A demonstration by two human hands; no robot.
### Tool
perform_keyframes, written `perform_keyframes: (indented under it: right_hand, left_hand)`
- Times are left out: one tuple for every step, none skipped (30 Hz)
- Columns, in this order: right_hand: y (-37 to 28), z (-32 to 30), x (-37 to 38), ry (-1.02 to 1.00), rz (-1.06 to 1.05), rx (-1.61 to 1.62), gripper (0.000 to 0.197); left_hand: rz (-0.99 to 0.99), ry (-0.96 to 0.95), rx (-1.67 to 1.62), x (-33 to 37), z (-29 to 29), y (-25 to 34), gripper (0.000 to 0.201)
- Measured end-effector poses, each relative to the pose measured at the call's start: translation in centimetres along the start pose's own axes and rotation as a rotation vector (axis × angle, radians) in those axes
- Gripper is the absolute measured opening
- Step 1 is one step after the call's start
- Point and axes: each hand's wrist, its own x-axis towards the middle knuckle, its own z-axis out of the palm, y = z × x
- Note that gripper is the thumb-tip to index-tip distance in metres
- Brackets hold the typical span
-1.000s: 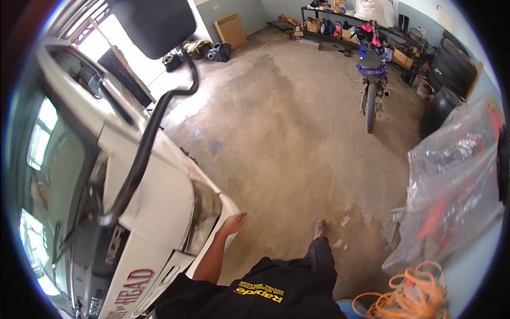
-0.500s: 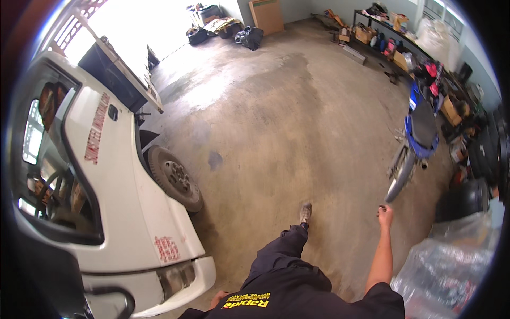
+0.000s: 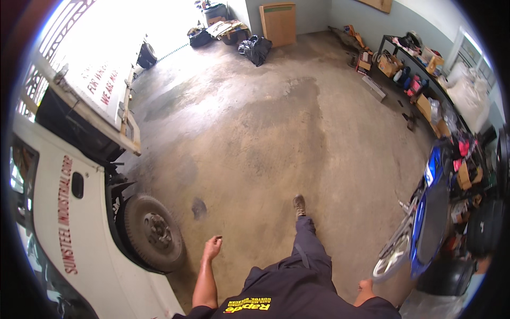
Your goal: The person removes a large air intake hose from a truck's engine bay, then walks to retrieve and unfold a cardboard box. They place the cardboard on the floor, return to the engine, and wipe components with a cloth. The person then retrieves a socket wrench from a toolbox and uses it on the engine.
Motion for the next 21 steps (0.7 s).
perform_keyframes:
  right_hand:
    - [-3.8, -0.6, 0.7, 0.045, 0.02, 0.08, 0.035]
    - [-9.1, -0.3, 1.0, 0.07, 0.024, 0.169, 0.038]
    - [-14.8, 0.4, 1.1, 0.079, 0.02, 0.251, 0.041]
    - [-18.8, -0.1, 5.3, 0.137, -0.065, 0.167, 0.045]
    - [-23.3, -0.6, 7.3, 0.201, -0.135, 0.108, 0.048]
    - [-31.5, 1.0, 4.9, 0.238, -0.19, 0.371, 0.038]
    - [-38.3, -0.6, 6.6, 0.291, -0.187, 0.07, 0.041]
    - [-48.2, 0.4, 4.4, 0.371, -0.232, -0.023, 0.043]
    - [-57.4, -0.3, 1.4, 0.14, -0.301, 0.01, 0.05]
    - [-66.5, 0.1, -0.4, 0.195, -0.51, 0.167, 0.049]
    - [-77.6, 0.8, -7.6, 0.086, -0.596, 0.027, 0.048]
    - [-85.8, 1.6, -9.5, 0.18, -0.73, -0.026, 0.044]
    - [-93.7, 2.7, -12.9, 0.186, -0.902, -0.097, 0.041]
    - [-100.7, 3.8, -15.8, 0.321, -1.051, -0.058, 0.037]
    - [-107.5, 4.7, -18.1, 0.234, -1.105, -0.063, 0.034]
    - [-113.2, 6.0, -20.1, 0.138, -1.156, -0.061, 0.032]
    - [-116.9, 8.3, -22.7, 0.127, -1.136, -0.112, 0.03]
    - [-121.0, 10.0, -26.0, 0.127, -1.127, -0.156, 0.029]
    - [-125.3, 11.3, -28.9, 0.125, -1.116, -0.197, 0.027]
    - [-129.0, 11.8, -29.5, 0.14, -1.127, -0.241, 0.027]
    - [-132.0, 12.6, -30.1, 0.152, -1.135, -0.282, 0.027]
  left_hand:
    - [0.006, 0.032, 0.037, 3.4, -0.3, 2.3, 0.038]
    - [-0.026, 0.045, 0.022, 6.3, 0.1, 4.0, 0.038]
    - [-0.06, 0.08, 0.023, 9.0, -0.4, 4.3, 0.038]
    - [-0.128, 0.062, -0.006, 10.6, -0.1, 3.7, 0.039]
    - [-0.147, 0.058, -0.068, 12.7, 1.4, 5.7, 0.039]
    - [-0.155, 0.065, -0.075, 14.4, 0.5, 8.7, 0.039]
    - [-0.186, 0.024, -0.13, 15.9, 1.8, 10.7, 0.039]
    - [-0.2, 0.023, -0.16, 17.4, 1.2, 12.9, 0.039]
    - [-0.247, 0.038, -0.246, 16.7, 1.8, 12.7, 0.04]
    - [-0.265, 0.042, -0.346, 17.5, 3.0, 12.6, 0.04]
    - [-0.343, 0.11, -0.413, 16.3, 3.7, 11.5, 0.04]
    - [-0.384, 0.145, -0.361, 17.3, 4.8, 10.1, 0.039]
    - [-0.507, 0.157, -0.372, 17.3, 5.7, 9.0, 0.037]
    - [-0.615, 0.075, -0.33, 18.2, 6.4, 10.2, 0.036]
    - [-0.667, -0.064, -0.184, 19.1, 6.5, 11.6, 0.036]
    - [-0.732, -0.12, -0.079, 20.4, 6.7, 12.7, 0.037]
    - [-0.774, 0.004, -0.004, 21.6, 7.6, 14.4, 0.036]
    - [-0.805, 0.132, 0.062, 23.9, 8.3, 16.0, 0.035]
    - [-0.838, 0.133, -0.068, 26.3, 7.0, 16.7, 0.035]
    - [-0.861, 0.113, -0.206, 28.8, 6.1, 18.0, 0.035]
    - [-0.881, 0.092, -0.341, 32.1, 5.0, 19.2, 0.035]
